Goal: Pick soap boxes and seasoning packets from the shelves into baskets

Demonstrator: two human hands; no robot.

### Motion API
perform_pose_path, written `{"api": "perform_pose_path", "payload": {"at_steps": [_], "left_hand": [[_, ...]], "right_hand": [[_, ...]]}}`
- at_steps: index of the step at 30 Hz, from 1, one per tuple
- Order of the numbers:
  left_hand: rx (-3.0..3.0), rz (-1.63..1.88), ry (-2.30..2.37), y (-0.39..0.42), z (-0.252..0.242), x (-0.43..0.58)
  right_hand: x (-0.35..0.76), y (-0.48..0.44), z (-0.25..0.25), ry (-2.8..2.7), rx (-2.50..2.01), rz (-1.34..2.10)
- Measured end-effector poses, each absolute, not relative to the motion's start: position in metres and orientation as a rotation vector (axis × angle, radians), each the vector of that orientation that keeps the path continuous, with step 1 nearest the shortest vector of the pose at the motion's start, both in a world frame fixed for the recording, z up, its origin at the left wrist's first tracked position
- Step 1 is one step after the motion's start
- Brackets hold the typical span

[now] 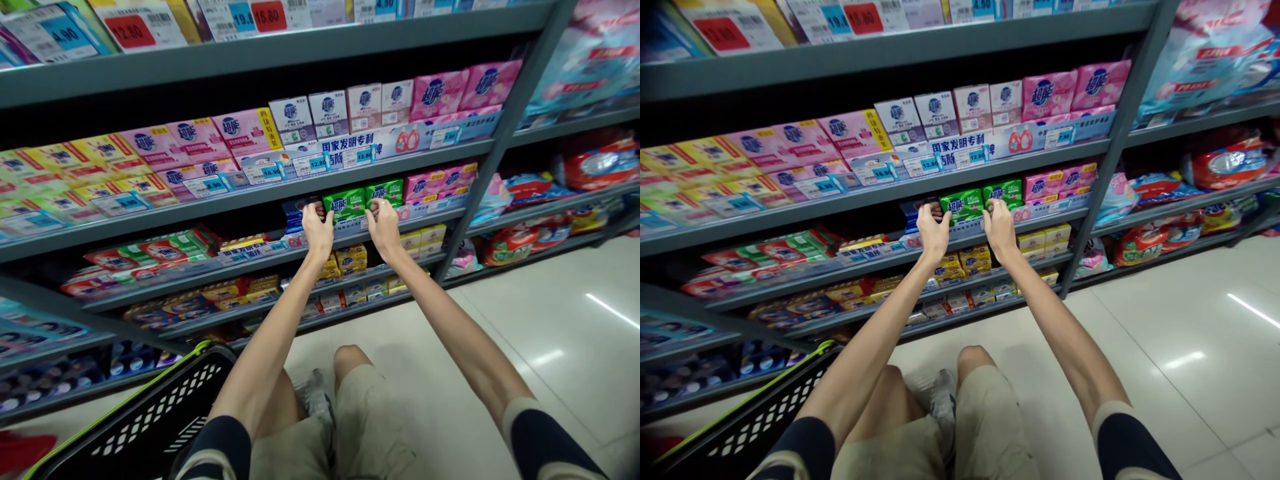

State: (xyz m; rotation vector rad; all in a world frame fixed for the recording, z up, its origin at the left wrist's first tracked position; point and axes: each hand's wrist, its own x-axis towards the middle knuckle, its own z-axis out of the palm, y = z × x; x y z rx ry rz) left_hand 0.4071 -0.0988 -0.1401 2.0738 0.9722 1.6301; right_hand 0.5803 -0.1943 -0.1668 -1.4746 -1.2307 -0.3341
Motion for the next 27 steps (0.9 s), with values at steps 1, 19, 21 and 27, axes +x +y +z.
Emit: {"api": "perform_pose_path", "payload": {"at_steps": [1,19,21,27], "left_hand": [[2.073,1.617,0.974,-0.099,-0.141,0.407],[2.064,1.588,1.033,-0.097,-0.150,0.423],[2.054,1.605,1.006,-0.097,-0.151,0.424],[2.044,1.585,1.012,-0.110,-0.144,0.417]], "right_hand": [[0.583,-0.198,-0.170,-1.223,-1.471,-0.339],[0.582,-0.170,-0.172,-1.140,-1.529,-0.232],[0.581,-0.169,-0.171,-1.137,-1.527,-0.224],[0.576,-0.179,-0.173,-1.096,-1.516,-0.196]]}}
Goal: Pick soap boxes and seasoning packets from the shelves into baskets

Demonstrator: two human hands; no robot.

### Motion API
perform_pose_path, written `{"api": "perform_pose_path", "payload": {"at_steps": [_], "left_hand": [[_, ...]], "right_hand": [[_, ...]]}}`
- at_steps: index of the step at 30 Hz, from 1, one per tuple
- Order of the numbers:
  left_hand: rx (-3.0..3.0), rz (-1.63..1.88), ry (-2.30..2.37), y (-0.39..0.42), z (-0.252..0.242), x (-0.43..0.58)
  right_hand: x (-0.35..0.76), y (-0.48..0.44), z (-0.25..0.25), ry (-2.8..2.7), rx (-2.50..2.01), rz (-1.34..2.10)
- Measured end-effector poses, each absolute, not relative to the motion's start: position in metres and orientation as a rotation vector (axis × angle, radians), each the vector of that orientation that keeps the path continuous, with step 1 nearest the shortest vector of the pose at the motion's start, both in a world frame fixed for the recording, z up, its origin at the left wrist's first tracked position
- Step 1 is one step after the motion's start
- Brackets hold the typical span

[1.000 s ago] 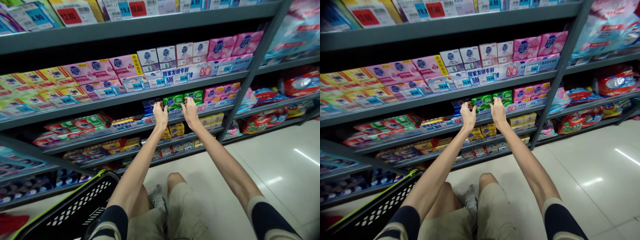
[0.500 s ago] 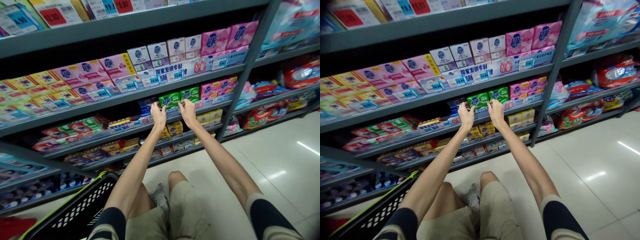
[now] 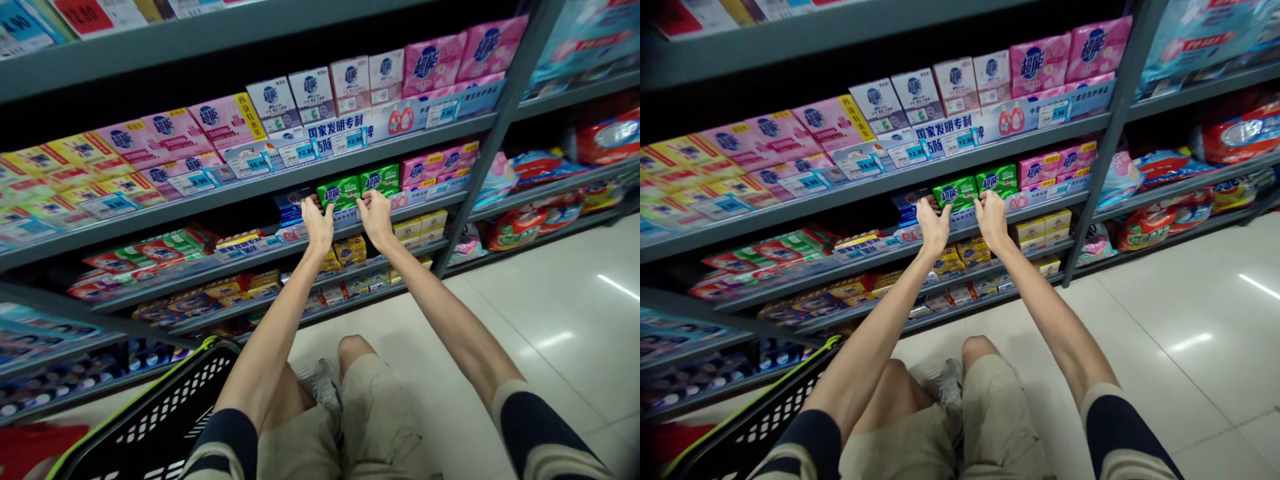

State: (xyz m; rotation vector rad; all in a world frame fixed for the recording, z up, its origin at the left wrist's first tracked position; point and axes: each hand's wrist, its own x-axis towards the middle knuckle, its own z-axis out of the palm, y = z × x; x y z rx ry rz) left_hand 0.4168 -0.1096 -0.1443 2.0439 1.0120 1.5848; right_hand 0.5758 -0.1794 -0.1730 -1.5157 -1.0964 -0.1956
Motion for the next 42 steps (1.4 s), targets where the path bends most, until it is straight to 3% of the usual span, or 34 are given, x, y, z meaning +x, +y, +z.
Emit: {"api": "perform_pose_path", "payload": {"at_steps": [4,10,30,42], "left_hand": [[2.106,1.700,0.951,-0.137,-0.146,0.407],[2.399,1.307,0.784,-0.149,-0.166,0.429],[2.809,0.994,1.042,-0.135,-0.145,0.469],[2.666,1.133,0.863,-0.122,-0.152,0.472]], "right_hand": [[0.591,-0.208,-0.189,-1.092,-1.452,-0.262],[0.637,-0.228,-0.201,-1.205,-1.566,-0.295],[0.651,-0.229,-0.142,-1.828,-1.979,-0.458],[0.659,-0.220,-0.137,-1.854,-1.929,-0.398]]}}
